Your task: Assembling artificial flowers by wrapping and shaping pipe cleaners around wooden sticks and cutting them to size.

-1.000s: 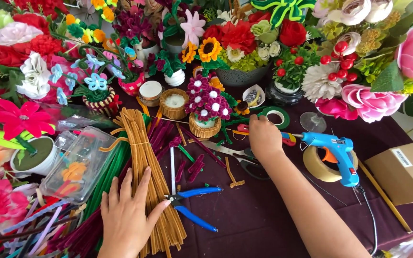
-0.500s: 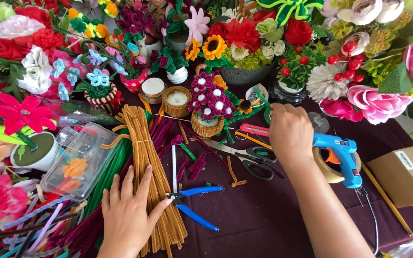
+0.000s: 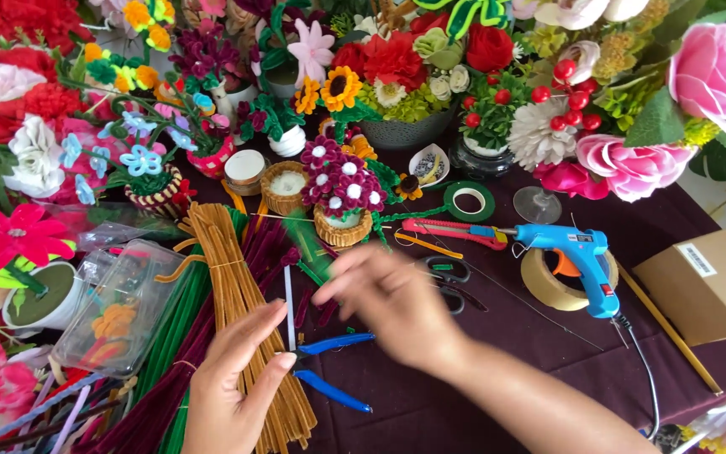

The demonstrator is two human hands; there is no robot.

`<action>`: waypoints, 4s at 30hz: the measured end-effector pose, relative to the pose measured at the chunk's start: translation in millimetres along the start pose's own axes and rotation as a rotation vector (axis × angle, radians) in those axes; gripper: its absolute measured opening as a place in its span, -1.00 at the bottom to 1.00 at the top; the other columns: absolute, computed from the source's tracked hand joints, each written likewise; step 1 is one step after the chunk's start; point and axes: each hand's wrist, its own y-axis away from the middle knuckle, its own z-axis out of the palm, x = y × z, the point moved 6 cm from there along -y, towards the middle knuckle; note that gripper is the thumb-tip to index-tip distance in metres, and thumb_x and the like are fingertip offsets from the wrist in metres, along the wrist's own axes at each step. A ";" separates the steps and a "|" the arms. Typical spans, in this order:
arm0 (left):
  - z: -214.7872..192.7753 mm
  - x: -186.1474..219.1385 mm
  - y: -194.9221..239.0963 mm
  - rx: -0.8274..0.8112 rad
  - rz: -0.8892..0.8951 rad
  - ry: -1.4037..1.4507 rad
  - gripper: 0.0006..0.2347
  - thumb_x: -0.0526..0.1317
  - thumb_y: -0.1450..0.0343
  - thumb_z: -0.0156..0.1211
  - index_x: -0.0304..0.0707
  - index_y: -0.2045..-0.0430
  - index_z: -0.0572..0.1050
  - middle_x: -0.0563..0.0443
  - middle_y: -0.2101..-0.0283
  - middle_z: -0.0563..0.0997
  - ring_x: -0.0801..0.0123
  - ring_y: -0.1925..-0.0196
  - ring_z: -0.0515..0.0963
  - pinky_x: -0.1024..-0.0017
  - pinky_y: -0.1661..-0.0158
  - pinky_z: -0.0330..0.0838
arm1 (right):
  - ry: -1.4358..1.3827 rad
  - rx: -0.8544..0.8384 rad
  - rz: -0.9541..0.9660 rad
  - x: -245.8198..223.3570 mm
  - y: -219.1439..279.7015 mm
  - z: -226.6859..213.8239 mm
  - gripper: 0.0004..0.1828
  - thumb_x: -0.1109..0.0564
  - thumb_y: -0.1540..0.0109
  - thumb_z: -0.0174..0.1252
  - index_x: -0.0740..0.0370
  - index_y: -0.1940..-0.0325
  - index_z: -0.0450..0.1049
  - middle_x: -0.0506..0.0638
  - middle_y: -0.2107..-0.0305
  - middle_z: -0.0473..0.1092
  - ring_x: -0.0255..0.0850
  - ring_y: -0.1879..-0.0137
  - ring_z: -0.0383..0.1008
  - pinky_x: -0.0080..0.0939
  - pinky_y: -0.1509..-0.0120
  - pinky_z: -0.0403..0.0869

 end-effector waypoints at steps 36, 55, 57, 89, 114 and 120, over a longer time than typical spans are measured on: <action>44.4 -89.3 -47.0 0.405 -0.355 0.823 -0.91 -0.28 -0.38 0.37 -0.27 0.33 0.62 -0.13 0.36 0.72 0.39 0.32 0.72 0.45 0.22 0.68 | 0.123 -0.139 0.236 62.3 -0.5 35.7 -0.74 0.23 -0.37 0.04 0.26 0.30 0.63 -0.03 0.70 0.50 -0.33 0.53 0.36 -0.39 0.40 0.40; 35.7 -76.2 -50.5 0.254 -0.317 0.948 -0.91 -0.28 -0.38 0.38 -0.34 0.40 0.65 -0.08 0.44 0.69 0.45 0.39 0.69 0.39 0.20 0.66 | 0.066 -0.281 0.166 65.6 1.4 45.4 -0.72 0.19 -0.41 -0.01 0.30 0.29 0.56 -0.07 0.77 0.30 -0.35 0.56 0.20 -0.38 0.38 0.27; 37.3 -78.3 -48.1 0.288 -0.328 0.929 -0.90 -0.27 -0.39 0.37 -0.34 0.38 0.65 -0.11 0.41 0.70 0.42 0.33 0.68 0.33 0.15 0.64 | 0.086 -0.285 0.115 63.2 1.9 44.6 -0.72 0.15 -0.40 0.02 0.31 0.21 0.61 0.04 0.70 0.47 -0.29 0.47 0.36 -0.28 0.25 0.39; 21.0 -90.0 -46.6 0.493 -0.339 0.894 -0.85 -0.27 -0.38 0.37 -0.33 0.26 0.65 -0.18 0.33 0.71 0.22 0.31 0.75 0.31 0.23 0.70 | 0.015 -0.150 0.131 71.0 3.2 40.9 -0.83 0.29 -0.34 0.09 0.40 0.22 0.60 0.08 0.66 0.53 -0.31 0.60 0.46 -0.38 0.41 0.48; 28.7 -45.2 -29.8 -0.407 -0.414 -0.835 -0.19 0.38 -0.36 -0.11 0.19 -0.48 -0.20 -0.02 -0.53 -0.55 -0.36 -0.49 -0.60 -0.85 -0.09 -0.29 | 1.147 0.024 -0.629 -17.8 -19.9 18.7 -0.73 0.37 -0.32 0.35 0.32 -0.12 0.62 0.10 0.04 0.55 0.08 -0.09 0.48 -0.01 -0.25 0.40; 40.0 -67.8 -17.7 -0.456 -0.500 -0.706 -0.29 0.27 -0.44 -0.30 -0.02 -0.47 -0.12 -0.10 -0.56 -0.27 -0.40 -0.52 -0.55 -0.92 0.01 -0.55 | 1.169 -0.414 -0.942 15.3 -48.5 161.3 -0.76 0.04 -0.11 0.31 -0.01 0.14 0.58 -0.11 0.24 0.49 -0.14 0.06 0.50 -0.20 -0.07 0.45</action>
